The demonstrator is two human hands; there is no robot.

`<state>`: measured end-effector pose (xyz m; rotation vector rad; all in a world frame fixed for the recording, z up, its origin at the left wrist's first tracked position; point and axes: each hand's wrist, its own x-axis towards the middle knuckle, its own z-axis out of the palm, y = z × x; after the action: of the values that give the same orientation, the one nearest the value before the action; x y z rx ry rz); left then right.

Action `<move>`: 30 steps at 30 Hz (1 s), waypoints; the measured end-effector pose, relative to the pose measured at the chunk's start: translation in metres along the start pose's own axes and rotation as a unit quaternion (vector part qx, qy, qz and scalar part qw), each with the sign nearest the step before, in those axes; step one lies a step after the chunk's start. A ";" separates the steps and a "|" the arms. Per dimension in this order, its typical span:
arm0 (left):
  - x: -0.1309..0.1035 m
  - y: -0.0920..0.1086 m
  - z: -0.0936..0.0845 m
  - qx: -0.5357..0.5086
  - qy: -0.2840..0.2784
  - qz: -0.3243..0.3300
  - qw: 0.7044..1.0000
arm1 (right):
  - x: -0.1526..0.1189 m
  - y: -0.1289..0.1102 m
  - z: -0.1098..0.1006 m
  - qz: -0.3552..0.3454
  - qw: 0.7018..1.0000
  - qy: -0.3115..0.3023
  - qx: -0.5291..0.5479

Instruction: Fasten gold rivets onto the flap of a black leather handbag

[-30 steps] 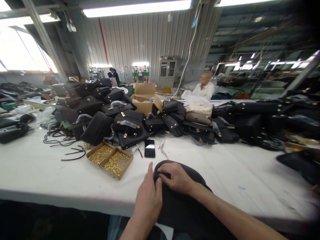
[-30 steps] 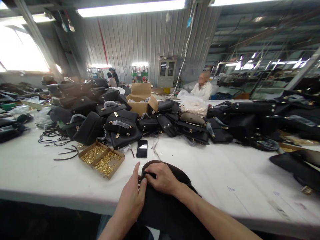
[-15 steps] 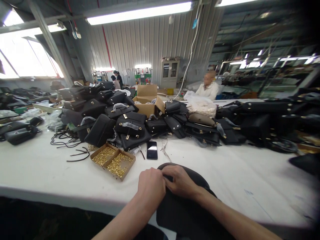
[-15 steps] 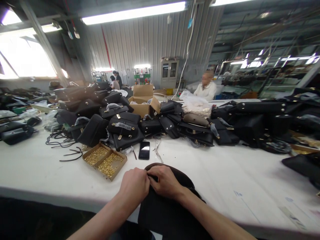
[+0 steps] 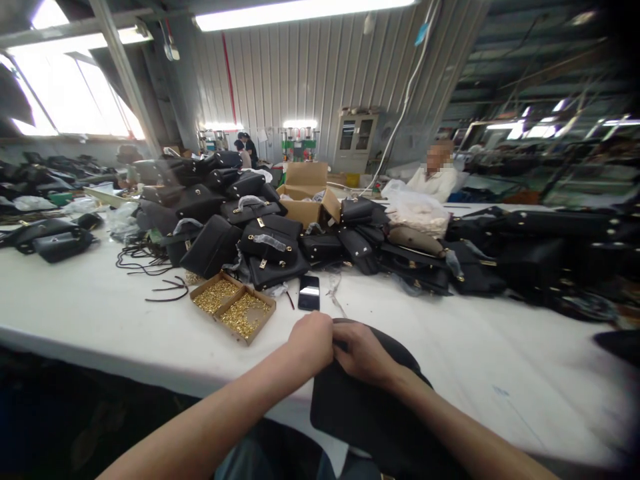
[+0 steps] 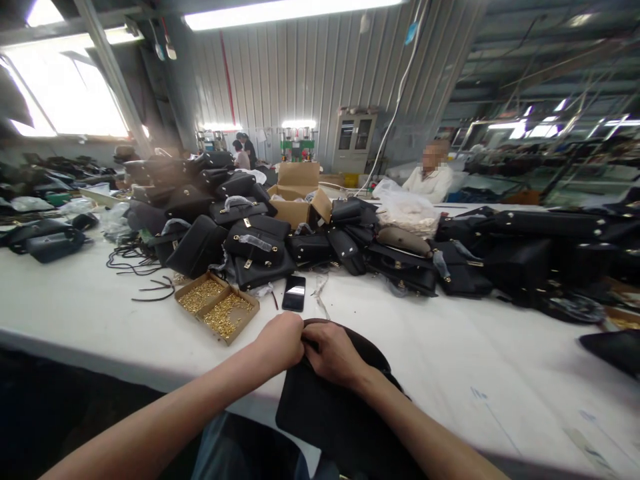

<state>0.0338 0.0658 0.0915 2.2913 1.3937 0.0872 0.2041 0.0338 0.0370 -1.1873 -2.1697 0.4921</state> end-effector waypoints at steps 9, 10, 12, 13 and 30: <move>0.009 -0.003 0.003 0.013 -0.012 0.013 1.000 | -0.015 0.000 -0.011 0.031 0.999 -0.015 -0.017; 0.008 -0.003 0.002 0.013 -0.013 0.014 1.000 | -0.017 0.001 -0.011 0.029 0.999 -0.015 -0.022; 0.007 -0.005 0.002 0.016 -0.013 0.018 1.000 | -0.021 0.003 -0.010 0.020 0.999 -0.013 -0.031; 0.006 -0.006 0.002 0.017 -0.014 0.021 1.000 | -0.022 0.004 -0.010 0.015 0.999 -0.011 -0.036; -0.001 -0.010 -0.003 0.008 -0.025 0.031 0.999 | -0.008 -0.008 -0.043 0.031 0.989 -0.138 -0.040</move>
<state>0.0239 0.0703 0.0905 2.3340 1.3030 0.0376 0.2313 0.0247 0.0712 -1.2972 -2.4109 0.6316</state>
